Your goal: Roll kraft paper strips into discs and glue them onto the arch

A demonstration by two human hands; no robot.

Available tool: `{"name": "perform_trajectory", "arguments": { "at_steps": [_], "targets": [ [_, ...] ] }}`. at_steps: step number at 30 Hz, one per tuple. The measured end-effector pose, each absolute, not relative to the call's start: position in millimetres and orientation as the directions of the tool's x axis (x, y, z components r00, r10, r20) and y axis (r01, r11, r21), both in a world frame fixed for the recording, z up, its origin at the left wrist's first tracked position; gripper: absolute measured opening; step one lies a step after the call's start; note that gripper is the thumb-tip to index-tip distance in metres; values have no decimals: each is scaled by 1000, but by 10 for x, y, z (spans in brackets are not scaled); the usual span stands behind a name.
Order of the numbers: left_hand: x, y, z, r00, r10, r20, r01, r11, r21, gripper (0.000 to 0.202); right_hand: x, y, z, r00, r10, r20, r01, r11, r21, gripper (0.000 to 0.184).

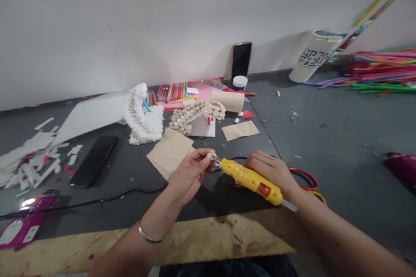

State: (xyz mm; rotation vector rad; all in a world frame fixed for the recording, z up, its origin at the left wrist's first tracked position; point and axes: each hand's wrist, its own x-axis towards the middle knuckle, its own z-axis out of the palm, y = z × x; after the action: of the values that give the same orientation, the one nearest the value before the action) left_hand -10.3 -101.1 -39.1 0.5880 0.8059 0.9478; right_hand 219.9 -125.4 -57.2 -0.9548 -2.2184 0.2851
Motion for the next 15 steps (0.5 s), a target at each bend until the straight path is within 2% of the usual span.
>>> {"name": "perform_trajectory", "arguments": {
  "at_steps": [15],
  "targets": [
    [-114,-1008,-425,349,872,-344,-468,481,741,33,2205,-1239,-532,-482,702,525,609,699,-375,27]
  ]
}}
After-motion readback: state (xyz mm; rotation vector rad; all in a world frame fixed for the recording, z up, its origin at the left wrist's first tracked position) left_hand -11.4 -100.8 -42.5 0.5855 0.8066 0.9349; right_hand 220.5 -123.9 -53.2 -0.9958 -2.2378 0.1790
